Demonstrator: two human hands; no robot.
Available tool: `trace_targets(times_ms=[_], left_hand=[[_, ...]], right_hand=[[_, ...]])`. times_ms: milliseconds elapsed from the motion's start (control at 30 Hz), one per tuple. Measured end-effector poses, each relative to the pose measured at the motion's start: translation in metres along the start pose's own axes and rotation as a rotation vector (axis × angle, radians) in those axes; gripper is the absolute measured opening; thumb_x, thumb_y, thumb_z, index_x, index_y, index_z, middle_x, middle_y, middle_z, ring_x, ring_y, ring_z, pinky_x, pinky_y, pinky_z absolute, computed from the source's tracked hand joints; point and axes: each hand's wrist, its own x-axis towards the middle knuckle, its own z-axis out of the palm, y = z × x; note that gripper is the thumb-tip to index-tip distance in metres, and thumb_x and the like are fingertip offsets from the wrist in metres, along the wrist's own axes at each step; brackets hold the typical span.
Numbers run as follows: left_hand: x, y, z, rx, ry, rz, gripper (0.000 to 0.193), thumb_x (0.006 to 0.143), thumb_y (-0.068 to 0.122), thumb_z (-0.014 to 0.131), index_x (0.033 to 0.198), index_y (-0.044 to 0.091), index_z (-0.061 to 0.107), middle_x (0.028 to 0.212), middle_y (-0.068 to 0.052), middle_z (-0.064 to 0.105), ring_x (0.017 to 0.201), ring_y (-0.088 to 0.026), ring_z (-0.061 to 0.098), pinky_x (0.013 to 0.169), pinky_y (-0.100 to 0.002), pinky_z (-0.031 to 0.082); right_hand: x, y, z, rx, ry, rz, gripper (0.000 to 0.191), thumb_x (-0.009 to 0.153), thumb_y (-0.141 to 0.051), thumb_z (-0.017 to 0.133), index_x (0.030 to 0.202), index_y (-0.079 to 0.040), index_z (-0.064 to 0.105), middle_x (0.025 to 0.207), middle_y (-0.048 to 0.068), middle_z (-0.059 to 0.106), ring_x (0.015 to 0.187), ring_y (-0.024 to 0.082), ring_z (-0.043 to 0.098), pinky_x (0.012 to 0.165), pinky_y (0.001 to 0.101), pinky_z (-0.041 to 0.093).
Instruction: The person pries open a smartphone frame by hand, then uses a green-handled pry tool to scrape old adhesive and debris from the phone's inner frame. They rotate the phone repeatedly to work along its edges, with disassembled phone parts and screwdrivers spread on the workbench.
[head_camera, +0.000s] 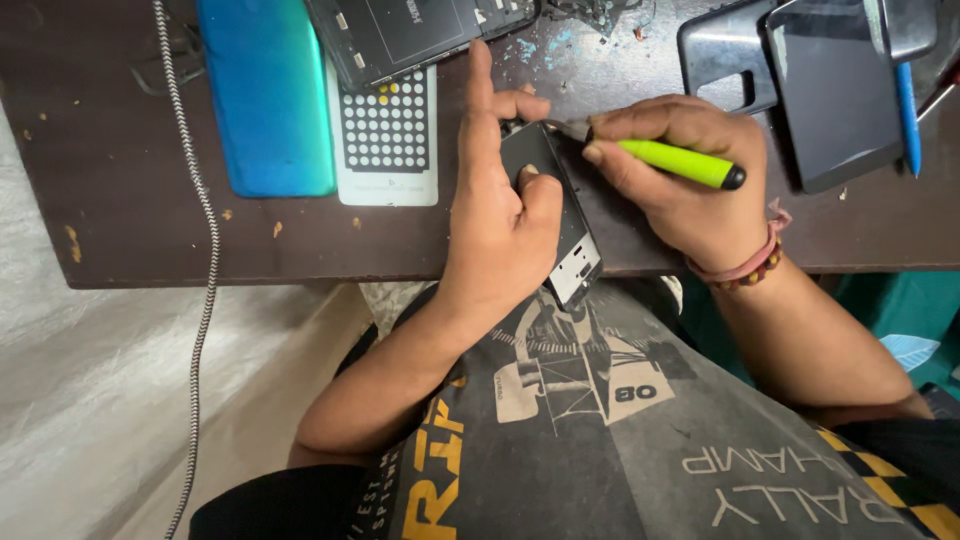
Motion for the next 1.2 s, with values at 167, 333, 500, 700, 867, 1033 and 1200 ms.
trace_targets(times_ms=[167,333,500,700,867,1033,1200], left_hand=[[0.001,0.000,0.001,0.034,0.011,0.035,0.088,0.093,-0.014,0.052,0.166,0.007,0.007,0.127,-0.008,0.054,0.121,-0.018,0.053,0.114,-0.026,0.043],[0.000,-0.002,0.001,0.088,0.024,0.043,0.088,0.093,-0.014,0.052,0.165,0.007,0.007,0.126,-0.008,0.055,0.125,-0.019,0.053,0.119,-0.027,0.043],[0.002,-0.004,0.002,0.075,0.023,0.063,0.087,0.094,-0.014,0.051,0.166,0.008,0.008,0.125,-0.008,0.056,0.126,-0.019,0.053,0.121,-0.028,0.042],[0.001,-0.004,0.001,0.080,0.017,0.039,0.086,0.093,-0.014,0.052,0.165,0.006,0.009,0.124,-0.008,0.055,0.124,-0.019,0.053,0.118,-0.027,0.043],[0.002,-0.004,0.000,0.091,0.016,0.062,0.087,0.092,-0.014,0.052,0.165,0.006,0.008,0.124,-0.008,0.055,0.124,-0.019,0.052,0.122,-0.027,0.041],[0.002,-0.003,-0.001,0.069,0.006,0.044,0.087,0.093,-0.013,0.052,0.165,0.006,0.007,0.126,-0.009,0.054,0.122,-0.018,0.053,0.119,-0.027,0.041],[0.002,-0.003,-0.001,0.060,0.001,0.047,0.088,0.093,-0.014,0.053,0.165,0.006,0.007,0.127,-0.009,0.054,0.124,-0.019,0.052,0.120,-0.027,0.041]], right_hand=[[-0.003,-0.003,-0.005,0.156,-0.007,0.270,0.013,0.098,-0.004,0.081,0.108,0.001,0.074,0.104,0.006,0.076,0.091,0.006,0.068,0.084,0.0197,0.054],[-0.012,-0.011,-0.022,0.116,-0.097,0.342,0.011,0.093,-0.003,0.079,0.103,0.001,0.075,0.097,0.007,0.076,0.086,0.006,0.068,0.078,0.0201,0.054],[-0.016,-0.008,-0.020,0.112,-0.075,0.262,0.014,0.091,-0.002,0.080,0.104,0.002,0.075,0.102,0.008,0.075,0.089,0.010,0.069,0.080,0.0217,0.054],[-0.010,0.001,-0.003,0.080,0.025,0.167,0.014,0.098,-0.003,0.082,0.108,0.002,0.074,0.106,0.008,0.075,0.090,0.010,0.070,0.086,0.0227,0.055],[-0.009,0.000,0.004,-0.003,0.058,0.106,0.013,0.100,-0.003,0.082,0.109,0.002,0.074,0.101,0.008,0.075,0.090,0.010,0.070,0.082,0.0207,0.054],[-0.007,-0.001,0.007,0.108,0.073,0.191,0.011,0.102,-0.002,0.078,0.109,0.003,0.073,0.103,0.008,0.075,0.091,0.010,0.069,0.085,0.0221,0.056],[-0.003,0.001,0.005,0.237,0.070,0.209,0.008,0.105,0.001,0.073,0.109,0.005,0.068,0.101,0.010,0.075,0.088,0.010,0.072,0.088,0.0242,0.060]])
